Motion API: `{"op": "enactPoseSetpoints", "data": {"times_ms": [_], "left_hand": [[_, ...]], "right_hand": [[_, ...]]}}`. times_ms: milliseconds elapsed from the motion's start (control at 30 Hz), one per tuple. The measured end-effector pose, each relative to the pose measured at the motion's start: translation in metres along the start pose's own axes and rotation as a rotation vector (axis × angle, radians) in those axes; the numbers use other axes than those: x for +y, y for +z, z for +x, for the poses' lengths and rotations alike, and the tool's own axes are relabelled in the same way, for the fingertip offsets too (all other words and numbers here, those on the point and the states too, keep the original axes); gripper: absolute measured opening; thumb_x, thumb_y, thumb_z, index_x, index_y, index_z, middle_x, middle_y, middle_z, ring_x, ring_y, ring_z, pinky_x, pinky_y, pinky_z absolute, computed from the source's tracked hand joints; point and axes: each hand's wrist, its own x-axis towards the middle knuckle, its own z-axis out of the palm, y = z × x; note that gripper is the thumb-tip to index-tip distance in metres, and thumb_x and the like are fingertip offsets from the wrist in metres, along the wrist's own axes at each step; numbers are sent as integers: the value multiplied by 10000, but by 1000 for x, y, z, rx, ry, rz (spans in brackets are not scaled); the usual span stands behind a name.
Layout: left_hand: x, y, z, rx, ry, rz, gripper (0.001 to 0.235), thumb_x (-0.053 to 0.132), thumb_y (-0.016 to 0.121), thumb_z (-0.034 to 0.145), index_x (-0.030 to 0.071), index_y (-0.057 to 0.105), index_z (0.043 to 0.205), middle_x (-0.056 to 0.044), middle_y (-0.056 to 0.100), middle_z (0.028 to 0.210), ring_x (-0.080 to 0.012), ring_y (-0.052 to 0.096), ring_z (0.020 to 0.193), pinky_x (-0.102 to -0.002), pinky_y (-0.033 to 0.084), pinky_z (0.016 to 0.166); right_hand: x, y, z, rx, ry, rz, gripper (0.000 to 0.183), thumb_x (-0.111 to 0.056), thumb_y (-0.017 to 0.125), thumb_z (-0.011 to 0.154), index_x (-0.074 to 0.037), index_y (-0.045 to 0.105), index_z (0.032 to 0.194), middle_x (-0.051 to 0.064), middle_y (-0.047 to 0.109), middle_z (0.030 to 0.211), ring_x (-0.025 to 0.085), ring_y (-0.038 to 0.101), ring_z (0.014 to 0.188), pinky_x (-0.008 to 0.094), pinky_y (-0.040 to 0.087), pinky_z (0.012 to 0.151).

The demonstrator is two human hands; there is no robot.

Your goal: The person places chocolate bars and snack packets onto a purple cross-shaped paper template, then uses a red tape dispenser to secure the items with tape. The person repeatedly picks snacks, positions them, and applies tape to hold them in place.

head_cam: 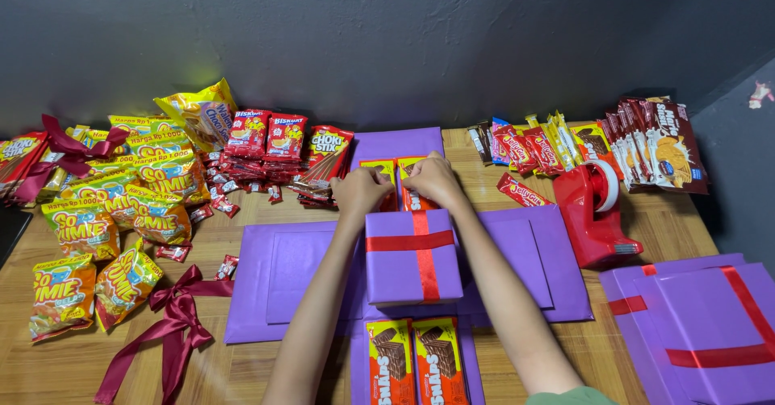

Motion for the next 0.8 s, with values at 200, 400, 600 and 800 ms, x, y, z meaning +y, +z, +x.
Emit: {"op": "enactPoseSetpoints", "data": {"times_ms": [200,400,600,800], "left_hand": [[1,-1,2,-14,-10,45,282,537,782,727,271,704,678,-19,757,728,-297,737,963,-404,323,981],[-7,-7,2,1,3,-67,416,496,826,673,210,547,787,-47,753,788,-321,733,971,-406,327,940],[-1,-12,-1,-26,-33,-84,416,567,766,747,232,547,862,-5,765,767,-311,746,975,-404,322,983],[1,-7,-4,29,-6,-80,387,464,813,717,226,535,842,56,755,765,-282,742,976,-404,329,957]], "right_hand": [[7,3,3,53,-19,32,246,-333,824,654,-113,726,704,88,545,983,339,603,1056,480,519,929],[36,8,19,69,-99,246,319,-252,821,662,-35,610,764,152,553,926,375,599,1022,458,481,896],[-16,-26,-35,38,-63,172,422,-382,838,666,-39,622,780,186,575,1004,431,591,1098,501,481,944],[6,-1,-5,67,-73,62,381,-367,874,668,-109,616,777,115,548,1035,398,592,1108,502,487,952]]}}
